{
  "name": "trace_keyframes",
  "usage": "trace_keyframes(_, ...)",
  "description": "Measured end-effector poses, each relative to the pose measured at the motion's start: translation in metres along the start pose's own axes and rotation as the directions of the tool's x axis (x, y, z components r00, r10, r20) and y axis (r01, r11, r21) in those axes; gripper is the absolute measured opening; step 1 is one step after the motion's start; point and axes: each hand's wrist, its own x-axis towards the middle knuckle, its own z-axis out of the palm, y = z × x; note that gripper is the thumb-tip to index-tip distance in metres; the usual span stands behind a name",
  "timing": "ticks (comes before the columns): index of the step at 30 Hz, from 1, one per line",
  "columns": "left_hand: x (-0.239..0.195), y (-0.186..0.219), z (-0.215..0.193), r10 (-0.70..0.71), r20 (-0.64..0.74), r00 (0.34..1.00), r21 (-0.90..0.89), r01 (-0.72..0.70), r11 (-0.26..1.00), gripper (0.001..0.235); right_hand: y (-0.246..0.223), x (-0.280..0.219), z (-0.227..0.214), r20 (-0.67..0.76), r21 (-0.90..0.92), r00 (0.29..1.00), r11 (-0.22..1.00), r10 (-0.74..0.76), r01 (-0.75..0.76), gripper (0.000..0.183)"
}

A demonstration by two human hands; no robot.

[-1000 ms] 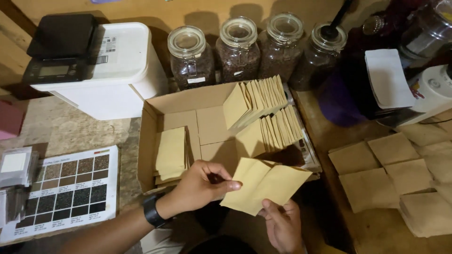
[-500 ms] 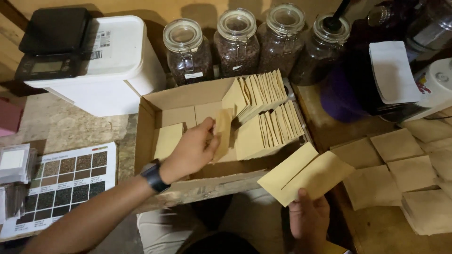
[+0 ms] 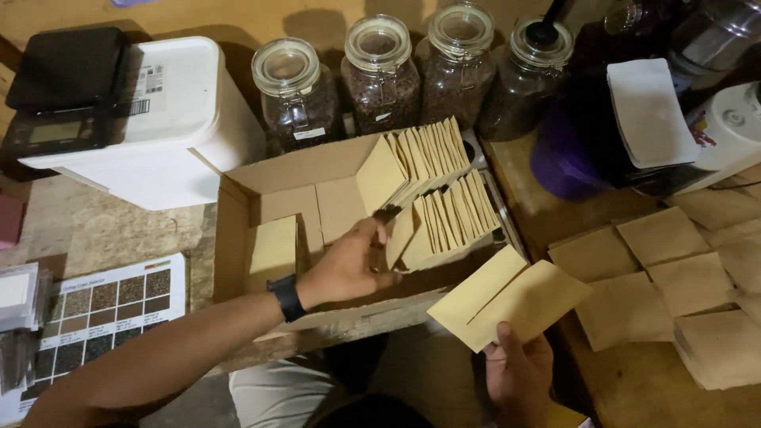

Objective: Organizing paper coffee filters into a cardboard box and moving small paper bags on a workspace.

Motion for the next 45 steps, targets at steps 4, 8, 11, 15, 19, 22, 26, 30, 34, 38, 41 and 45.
trace_keyframes(4,0.002,0.014,-0.002,-0.112,0.078,0.991,-0.018,0.114,0.993,0.068,0.004,0.003,-0.005,0.019,-0.004,1.0,1.0,0.006,-0.006,0.048)
trace_keyframes(8,0.008,0.013,0.0,-0.038,0.068,0.997,-0.053,0.042,0.998,0.105,0.006,0.003,-0.004,0.005,-0.004,0.999,0.999,-0.033,0.033,0.047)
trace_keyframes(11,0.012,0.01,0.004,-0.057,0.022,0.998,-0.048,0.058,0.997,0.116,-0.002,0.001,0.003,-0.021,-0.036,1.0,0.999,-0.021,0.021,0.049)
trace_keyframes(15,0.02,-0.009,0.015,0.087,-0.061,0.994,-0.06,-0.091,0.994,0.119,0.009,0.007,-0.01,-0.015,0.004,0.999,0.999,-0.05,0.05,0.046)
trace_keyframes(19,0.024,-0.008,0.018,0.095,-0.047,0.994,0.033,-0.094,0.995,0.11,0.008,0.006,-0.008,-0.055,-0.055,0.998,0.998,-0.028,0.024,0.046)
trace_keyframes(22,0.026,-0.003,0.019,0.062,-0.056,0.997,0.031,-0.06,0.998,0.1,0.006,0.006,-0.005,0.005,-0.038,1.0,0.999,-0.008,0.008,0.05)
trace_keyframes(26,0.029,-0.003,0.021,0.013,-0.055,0.998,-0.002,-0.013,1.0,0.097,0.008,0.004,-0.002,-0.021,-0.074,1.0,0.997,-0.019,0.017,0.05)
trace_keyframes(30,0.029,-0.007,0.023,0.069,-0.096,0.993,-0.017,-0.071,0.997,0.097,0.012,0.004,-0.006,-0.002,-0.063,0.998,0.996,-0.057,0.057,0.033)
trace_keyframes(34,0.027,-0.012,0.021,0.121,-0.114,0.986,-0.016,-0.124,0.992,0.104,0.008,0.001,0.001,-0.023,-0.091,0.998,0.994,-0.065,0.063,0.034)
trace_keyframes(38,0.02,-0.01,0.016,0.081,-0.073,0.994,0.024,-0.079,0.997,0.119,0.004,-0.001,0.01,0.046,-0.034,0.999,0.999,-0.026,0.027,0.04)
trace_keyframes(41,0.013,-0.006,0.013,0.049,-0.064,0.997,0.068,-0.045,0.997,0.121,0.002,-0.004,0.015,0.018,-0.029,1.0,1.0,-0.006,0.007,0.042)
trace_keyframes(45,-0.008,0.015,-0.007,0.027,-0.032,0.999,0.104,-0.023,0.994,0.096,-0.004,-0.014,0.027,0.04,-0.017,0.999,1.0,-0.025,0.026,0.046)
